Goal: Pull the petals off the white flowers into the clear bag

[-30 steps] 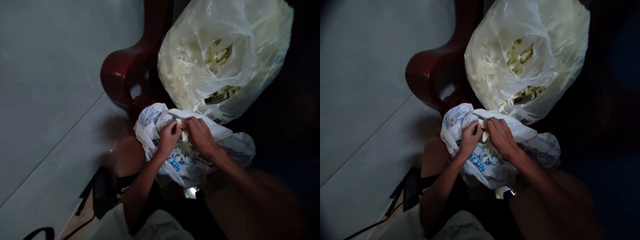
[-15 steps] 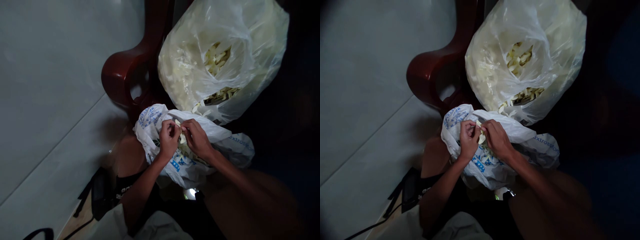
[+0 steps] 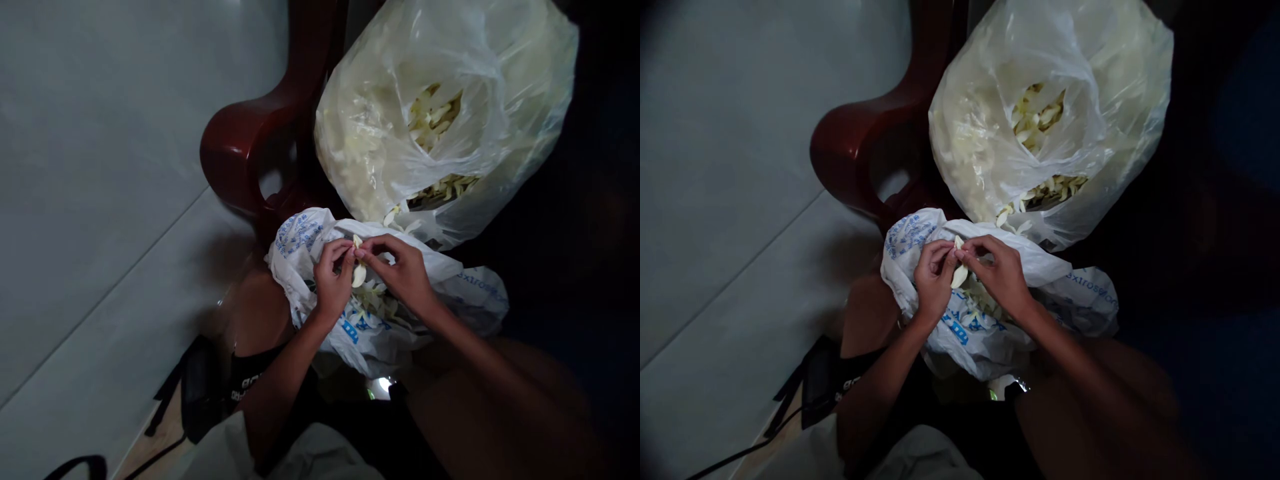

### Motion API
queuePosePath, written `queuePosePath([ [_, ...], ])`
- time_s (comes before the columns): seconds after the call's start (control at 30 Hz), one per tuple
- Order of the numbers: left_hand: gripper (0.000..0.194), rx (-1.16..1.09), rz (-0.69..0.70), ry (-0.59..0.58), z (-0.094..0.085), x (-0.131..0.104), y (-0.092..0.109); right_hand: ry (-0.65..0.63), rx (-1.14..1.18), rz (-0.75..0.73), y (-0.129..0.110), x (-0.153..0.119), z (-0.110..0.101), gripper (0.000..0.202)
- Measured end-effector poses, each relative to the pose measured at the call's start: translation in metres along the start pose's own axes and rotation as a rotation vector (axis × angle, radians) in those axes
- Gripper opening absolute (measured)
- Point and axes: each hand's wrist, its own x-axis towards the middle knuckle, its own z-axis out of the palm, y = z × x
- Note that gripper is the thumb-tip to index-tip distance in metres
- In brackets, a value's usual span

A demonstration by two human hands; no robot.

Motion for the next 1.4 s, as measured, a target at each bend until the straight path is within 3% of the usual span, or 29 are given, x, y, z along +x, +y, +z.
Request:
queuePosePath([
  [0.4, 0.018, -0.062, -0.095, -0.015, 0.002, 0.003, 0.000, -0.085, 0.085, 0.036, 0.006, 0.005, -0.009, 0.018],
  [0.57, 0.018, -0.046, -0.065, -0.037, 0.003, 0.003, 0.001, -0.101, -0.101, -0.093, 0.001, 0.003, -0.012, 0.014],
  [0.7, 0.021, 0.006, -0.014, -0.027, 0.004, 0.002, -0.002, -0.144, -0.088, -0.060, 0.001, 0.001, -0.009, 0.015],
  [0.83, 0.021, 0.124, 0.059, 0.042, 0.006, -0.001, -0.007, -0.188, -0.015, 0.045, 0.005, 0.000, -0.002, 0.018],
  [0.97, 0.016, 0.243, 0.151, 0.186, 0.001, 0.004, -0.008, -0.201, 0.076, 0.084, 0.000, -0.001, -0.003, 0.018],
  [1.07, 0.014, 0.190, 0.080, 0.321, -0.008, 0.015, -0.002, -0.100, 0.213, 0.103, -0.009, -0.001, -0.012, 0.016],
  [1.2, 0.013, 0.055, 0.056, 0.276, -0.012, 0.017, 0.009, 0.042, 0.529, 0.130, -0.020, -0.001, -0.015, 0.014],
  [1.27, 0.012, -0.001, 0.056, 0.327, -0.008, 0.014, 0.012, 0.104, 0.664, 0.127, -0.023, -0.002, -0.011, 0.012],
  [1.4, 0.011, -0.077, 0.049, 0.387, -0.004, 0.012, 0.009, 0.358, 0.683, 0.116, -0.023, 0.000, -0.009, 0.008],
])
